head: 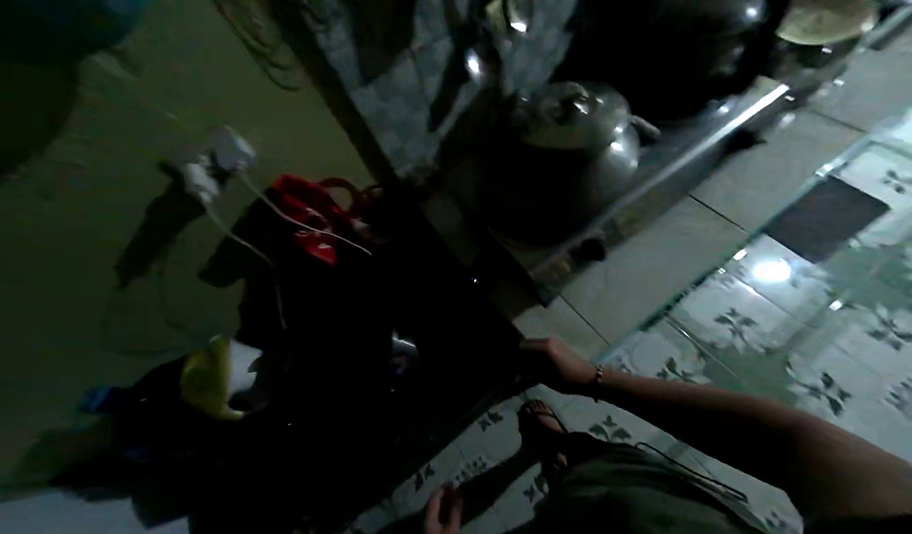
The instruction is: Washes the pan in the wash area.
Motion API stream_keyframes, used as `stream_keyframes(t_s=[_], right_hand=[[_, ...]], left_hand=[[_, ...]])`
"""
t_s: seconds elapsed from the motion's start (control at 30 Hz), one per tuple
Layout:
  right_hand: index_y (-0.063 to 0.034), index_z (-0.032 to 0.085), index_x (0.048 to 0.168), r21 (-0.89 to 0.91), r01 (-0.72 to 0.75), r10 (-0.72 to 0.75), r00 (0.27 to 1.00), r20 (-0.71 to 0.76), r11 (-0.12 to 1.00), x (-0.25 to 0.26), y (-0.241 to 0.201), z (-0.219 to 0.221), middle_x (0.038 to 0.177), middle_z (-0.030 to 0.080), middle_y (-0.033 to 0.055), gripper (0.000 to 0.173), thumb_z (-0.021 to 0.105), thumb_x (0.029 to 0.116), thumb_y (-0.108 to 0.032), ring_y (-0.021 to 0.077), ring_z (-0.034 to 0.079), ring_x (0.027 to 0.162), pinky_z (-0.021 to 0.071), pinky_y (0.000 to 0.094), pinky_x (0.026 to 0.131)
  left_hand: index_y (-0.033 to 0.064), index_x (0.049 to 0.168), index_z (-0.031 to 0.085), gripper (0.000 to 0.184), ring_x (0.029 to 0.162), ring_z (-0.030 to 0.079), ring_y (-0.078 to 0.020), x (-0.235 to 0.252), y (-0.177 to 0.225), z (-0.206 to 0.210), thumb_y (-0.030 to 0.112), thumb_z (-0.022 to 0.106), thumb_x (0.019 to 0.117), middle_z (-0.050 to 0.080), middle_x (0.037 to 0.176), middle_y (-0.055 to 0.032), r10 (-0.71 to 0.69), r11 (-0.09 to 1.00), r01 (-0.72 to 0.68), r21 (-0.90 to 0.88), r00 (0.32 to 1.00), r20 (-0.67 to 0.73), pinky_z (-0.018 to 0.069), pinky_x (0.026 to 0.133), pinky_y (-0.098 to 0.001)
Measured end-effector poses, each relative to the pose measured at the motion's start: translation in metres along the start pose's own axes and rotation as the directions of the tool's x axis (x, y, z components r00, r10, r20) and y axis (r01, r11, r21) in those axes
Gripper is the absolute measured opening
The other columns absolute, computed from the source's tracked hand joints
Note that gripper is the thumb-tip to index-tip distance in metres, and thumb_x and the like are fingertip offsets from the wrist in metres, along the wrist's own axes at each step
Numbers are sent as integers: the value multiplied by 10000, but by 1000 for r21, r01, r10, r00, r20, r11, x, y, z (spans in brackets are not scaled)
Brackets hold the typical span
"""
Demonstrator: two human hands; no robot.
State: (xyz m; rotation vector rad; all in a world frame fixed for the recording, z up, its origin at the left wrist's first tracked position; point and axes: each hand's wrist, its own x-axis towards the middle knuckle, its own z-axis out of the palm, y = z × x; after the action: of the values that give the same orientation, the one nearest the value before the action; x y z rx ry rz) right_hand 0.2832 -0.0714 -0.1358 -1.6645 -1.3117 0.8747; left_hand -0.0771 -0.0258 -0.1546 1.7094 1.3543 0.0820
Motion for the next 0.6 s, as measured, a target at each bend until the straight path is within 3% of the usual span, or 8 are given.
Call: stream_keyframes(t_s=[0.07, 0.13, 0.2, 0.3, 0.37, 0.5, 0.6], right_hand=[[17, 693, 1187, -30, -71, 72, 997, 19, 997, -80, 26, 1, 1114, 710, 184, 267, 560, 1034, -157, 273, 695, 1016, 545, 434, 954], [-12, 698, 1233, -68, -175, 173, 984, -33, 982, -153, 55, 0, 1156, 719, 172, 294, 522, 1053, -164, 270, 705, 1050, 547, 439, 987], [-29, 678, 1280, -98, -366, 362, 930, -56, 925, -216, 81, -10, 1215, 701, 180, 312, 498, 1062, -162, 301, 688, 1108, 520, 483, 1023], [-56, 653, 1333, -94, -668, 659, 744, -113, 738, -297, 112, -33, 1260, 683, 191, 328, 498, 1063, -159, 358, 657, 1159, 483, 563, 1033], [-66, 652, 1334, -22, -796, 776, 596, -205, 605, -349, 135, -48, 1226, 692, 207, 321, 525, 1050, -148, 394, 660, 1134, 483, 605, 1006], [-46, 660, 1308, 179, -928, 919, 269, -290, 328, -450, 186, -64, 1252, 662, 267, 320, 610, 1005, -135, 463, 630, 1162, 468, 654, 1003], [0, 644, 1307, 290, -939, 967, 119, -224, 183, -502, 206, -73, 1232, 661, 285, 328, 622, 1012, -142, 452, 660, 1089, 499, 628, 947]], left_hand=[[-106, 1346, 566, 381, 1122, 656, -380, 5, 5, 4, 71, 597, 1011, 642, 1251, -297, 59, 997, -62, 46, 996, 64, 525, 992, -511], [-62, 1366, 565, 377, 1150, 650, -352, 5, 19, 10, 108, 583, 1030, 636, 1285, -260, 82, 992, -96, 85, 986, 147, 529, 996, -498], [-40, 1369, 571, 369, 1167, 651, -332, 5, 34, 23, 118, 586, 1036, 639, 1305, -238, 109, 984, -136, 118, 971, 211, 527, 1002, -480], [-21, 1356, 591, 354, 1163, 657, -310, -2, 62, 52, 125, 597, 1033, 642, 1307, -217, 155, 964, -213, 161, 938, 309, 537, 997, -453], [-7, 1359, 595, 353, 1157, 660, -292, -5, 83, 71, 141, 594, 1038, 643, 1310, -202, 181, 941, -275, 199, 903, 391, 542, 994, -435], [16, 1361, 608, 362, 1166, 661, -257, -15, 121, 108, 172, 603, 1035, 646, 1309, -175, 242, 873, -415, 257, 825, 510, 543, 1012, -399], [17, 1354, 613, 355, 1158, 661, -243, -24, 150, 144, 167, 602, 1033, 646, 1302, -174, 274, 854, -464, 235, 785, 556, 542, 1008, -384]])
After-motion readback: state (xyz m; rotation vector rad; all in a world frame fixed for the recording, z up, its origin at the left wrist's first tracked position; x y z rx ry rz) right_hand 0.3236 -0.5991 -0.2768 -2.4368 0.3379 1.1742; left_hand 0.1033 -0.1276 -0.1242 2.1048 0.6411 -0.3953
